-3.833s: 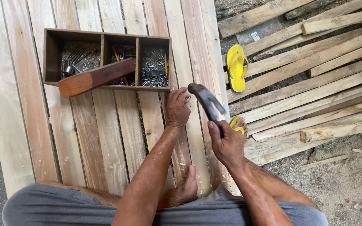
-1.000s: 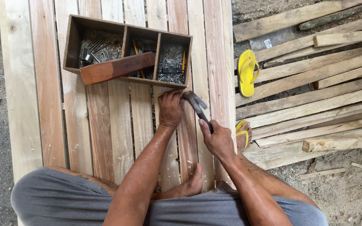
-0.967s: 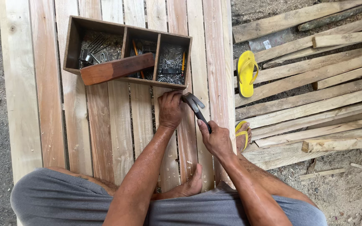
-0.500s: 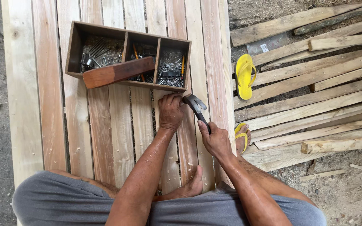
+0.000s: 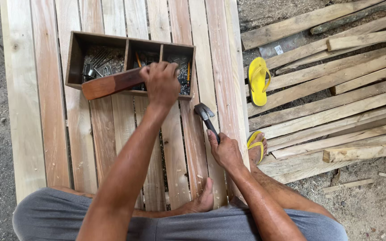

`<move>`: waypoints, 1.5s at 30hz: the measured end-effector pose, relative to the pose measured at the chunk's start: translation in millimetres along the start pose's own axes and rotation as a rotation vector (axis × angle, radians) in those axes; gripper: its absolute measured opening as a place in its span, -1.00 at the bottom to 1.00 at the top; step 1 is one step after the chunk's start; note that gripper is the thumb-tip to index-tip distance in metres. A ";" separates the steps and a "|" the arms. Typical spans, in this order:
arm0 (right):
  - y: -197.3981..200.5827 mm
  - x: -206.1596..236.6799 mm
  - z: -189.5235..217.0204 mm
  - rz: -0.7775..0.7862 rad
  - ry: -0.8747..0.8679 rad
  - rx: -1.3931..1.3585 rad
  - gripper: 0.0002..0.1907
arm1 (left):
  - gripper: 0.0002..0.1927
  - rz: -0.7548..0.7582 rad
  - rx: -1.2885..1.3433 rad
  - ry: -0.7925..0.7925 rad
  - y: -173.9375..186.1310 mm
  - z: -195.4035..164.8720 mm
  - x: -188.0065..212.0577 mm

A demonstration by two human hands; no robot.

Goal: The person sits cross-legged on a wooden slat workbench and hammers nails into the slats, taking nails one at a time from a compartmentalized wooden box and driving them into the wood with a claw hammer, repositioning between strikes.

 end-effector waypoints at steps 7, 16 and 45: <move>6.2 -1.0 1.2 -0.014 0.032 -0.026 -0.33 | -0.80 0.374 -0.295 -0.039 -23.0 -16.5 -43.0; 5.4 -1.4 2.9 0.047 -0.014 -0.011 -0.31 | -0.90 0.178 0.318 0.142 -6.9 5.6 -38.3; 3.7 -2.4 -1.8 -0.009 0.050 0.003 -0.33 | -0.93 0.108 0.247 0.077 -13.5 2.3 -30.9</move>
Point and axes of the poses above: each hand's wrist, its own x-axis away from the middle knuckle, its own y-axis out of the back of the hand, z = x × y, the point moved 4 cm from there along -x, towards the middle knuckle, and after that the axes turned 7 degrees about -x, right-handed, at the moved point
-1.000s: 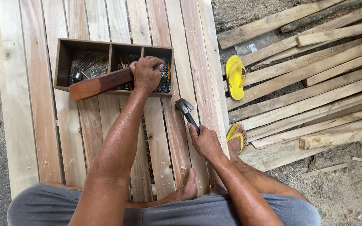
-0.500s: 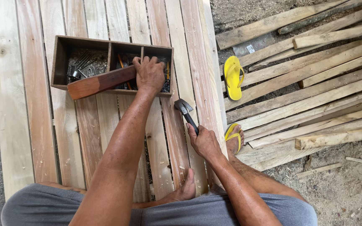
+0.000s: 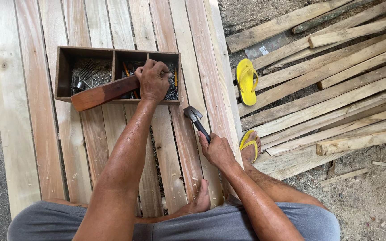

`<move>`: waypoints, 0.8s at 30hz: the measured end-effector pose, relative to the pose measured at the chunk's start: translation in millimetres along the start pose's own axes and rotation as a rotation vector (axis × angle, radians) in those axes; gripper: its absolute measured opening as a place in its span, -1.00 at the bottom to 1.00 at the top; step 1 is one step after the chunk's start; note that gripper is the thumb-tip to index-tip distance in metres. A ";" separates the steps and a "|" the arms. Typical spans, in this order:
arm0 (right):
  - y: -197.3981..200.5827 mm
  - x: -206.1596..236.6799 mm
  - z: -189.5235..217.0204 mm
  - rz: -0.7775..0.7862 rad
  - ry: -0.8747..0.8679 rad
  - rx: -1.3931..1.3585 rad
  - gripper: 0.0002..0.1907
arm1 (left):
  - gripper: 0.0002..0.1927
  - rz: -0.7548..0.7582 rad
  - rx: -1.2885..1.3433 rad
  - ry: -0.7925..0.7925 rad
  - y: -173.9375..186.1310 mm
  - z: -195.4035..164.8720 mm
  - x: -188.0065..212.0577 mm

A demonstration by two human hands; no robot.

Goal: The person sits cross-legged on a wooden slat workbench and hammers nails into the slats, taking nails one at a time from a compartmentalized wooden box and driving them into the wood with a claw hammer, repositioning between strikes.

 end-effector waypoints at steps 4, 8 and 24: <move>-1.7 0.3 0.9 -0.001 -0.012 -0.010 -0.35 | -0.94 -0.085 -0.015 -0.045 -0.7 2.2 -3.1; 6.1 1.9 9.1 0.023 -0.034 -0.003 -0.32 | -0.87 -0.275 0.114 -0.120 15.3 0.6 22.3; -12.2 19.3 69.7 0.062 0.040 -0.027 -0.27 | -0.93 -0.164 -0.010 0.188 4.0 37.5 159.8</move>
Point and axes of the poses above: each hand's wrist, its own x-axis away from the middle knuckle, its own y-axis out of the back of the hand, z = x × y, the point moved 4 cm from there along -x, towards the middle knuckle, and after that the axes turned 7 degrees about -x, right-handed, at the moved point
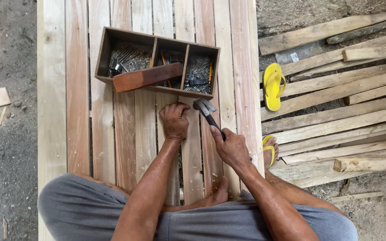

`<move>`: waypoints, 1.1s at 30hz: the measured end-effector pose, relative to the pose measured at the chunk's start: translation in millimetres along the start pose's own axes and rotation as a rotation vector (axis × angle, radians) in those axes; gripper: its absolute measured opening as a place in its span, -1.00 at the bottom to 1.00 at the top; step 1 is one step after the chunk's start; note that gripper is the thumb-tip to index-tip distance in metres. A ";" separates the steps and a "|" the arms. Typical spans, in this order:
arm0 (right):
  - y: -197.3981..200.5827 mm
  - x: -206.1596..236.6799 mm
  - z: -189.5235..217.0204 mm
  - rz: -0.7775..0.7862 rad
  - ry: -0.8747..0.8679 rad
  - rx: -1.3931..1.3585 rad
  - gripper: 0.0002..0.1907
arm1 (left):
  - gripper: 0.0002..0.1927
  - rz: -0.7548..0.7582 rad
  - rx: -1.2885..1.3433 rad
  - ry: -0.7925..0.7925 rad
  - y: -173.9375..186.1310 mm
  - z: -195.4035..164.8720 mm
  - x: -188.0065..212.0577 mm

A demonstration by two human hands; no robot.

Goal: The person sits cross-legged on a wooden slat workbench and hammers nails into the slats, taking nails one at a time from a compartmentalized wooden box and driving them into the wood with a claw hammer, repositioning between strikes.

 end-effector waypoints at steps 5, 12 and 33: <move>1.9 1.2 -4.1 -0.082 0.122 0.002 -0.37 | -0.81 0.018 -0.040 -0.032 2.0 0.0 4.0; -4.0 5.8 -3.2 -0.157 0.321 -0.103 -0.49 | -0.79 0.007 -0.050 -0.051 6.1 -5.6 0.5; -22.2 -5.0 -18.5 -0.052 0.129 0.032 -0.39 | -0.90 0.020 -0.013 -0.036 5.2 -2.2 0.3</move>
Point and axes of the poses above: each hand's wrist, its own x-axis away from the middle knuckle, its own y-axis out of the back of the hand, z = x × y, the point moved 4 cm from there along -x, towards the middle knuckle, and after that the axes turned 7 degrees about -x, right-handed, at the moved point
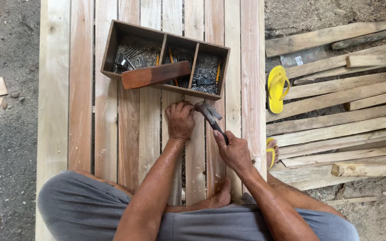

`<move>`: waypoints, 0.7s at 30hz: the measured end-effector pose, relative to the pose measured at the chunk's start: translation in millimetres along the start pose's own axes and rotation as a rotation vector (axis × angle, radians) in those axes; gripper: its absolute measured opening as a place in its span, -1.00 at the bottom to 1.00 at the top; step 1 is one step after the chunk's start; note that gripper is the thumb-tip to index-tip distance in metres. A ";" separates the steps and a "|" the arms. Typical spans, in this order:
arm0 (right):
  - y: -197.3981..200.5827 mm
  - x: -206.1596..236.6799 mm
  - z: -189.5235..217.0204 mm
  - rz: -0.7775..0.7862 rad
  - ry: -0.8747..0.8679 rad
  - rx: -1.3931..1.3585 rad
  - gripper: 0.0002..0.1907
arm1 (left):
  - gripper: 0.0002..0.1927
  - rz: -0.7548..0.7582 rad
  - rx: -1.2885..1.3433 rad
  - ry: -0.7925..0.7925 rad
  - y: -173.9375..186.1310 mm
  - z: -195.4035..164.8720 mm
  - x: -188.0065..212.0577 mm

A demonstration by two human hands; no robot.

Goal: The person sits cross-legged on a wooden slat workbench and hammers nails into the slats, taking nails one at a time from a compartmentalized wooden box and driving them into the wood with a claw hammer, repositioning between strikes.

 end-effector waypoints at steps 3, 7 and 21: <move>-1.0 3.1 -11.0 -0.014 0.032 0.008 -0.39 | -0.87 -0.047 0.089 -0.010 15.9 1.0 -8.9; -12.0 2.5 -28.5 -0.001 0.030 0.035 -0.41 | -0.67 -0.247 0.139 -0.146 37.2 -14.4 -47.3; -25.8 -5.3 -59.6 -0.018 0.097 -0.014 -0.45 | -0.82 0.227 -0.307 -0.480 -33.6 -48.0 -152.3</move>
Point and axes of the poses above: each hand's wrist, its own x-axis away from the middle knuckle, its own y-axis out of the back of the hand, z = x × y, the point moved 4 cm from there along -x, towards the middle knuckle, and after that the axes turned 7 degrees about -x, right-handed, at the moved point
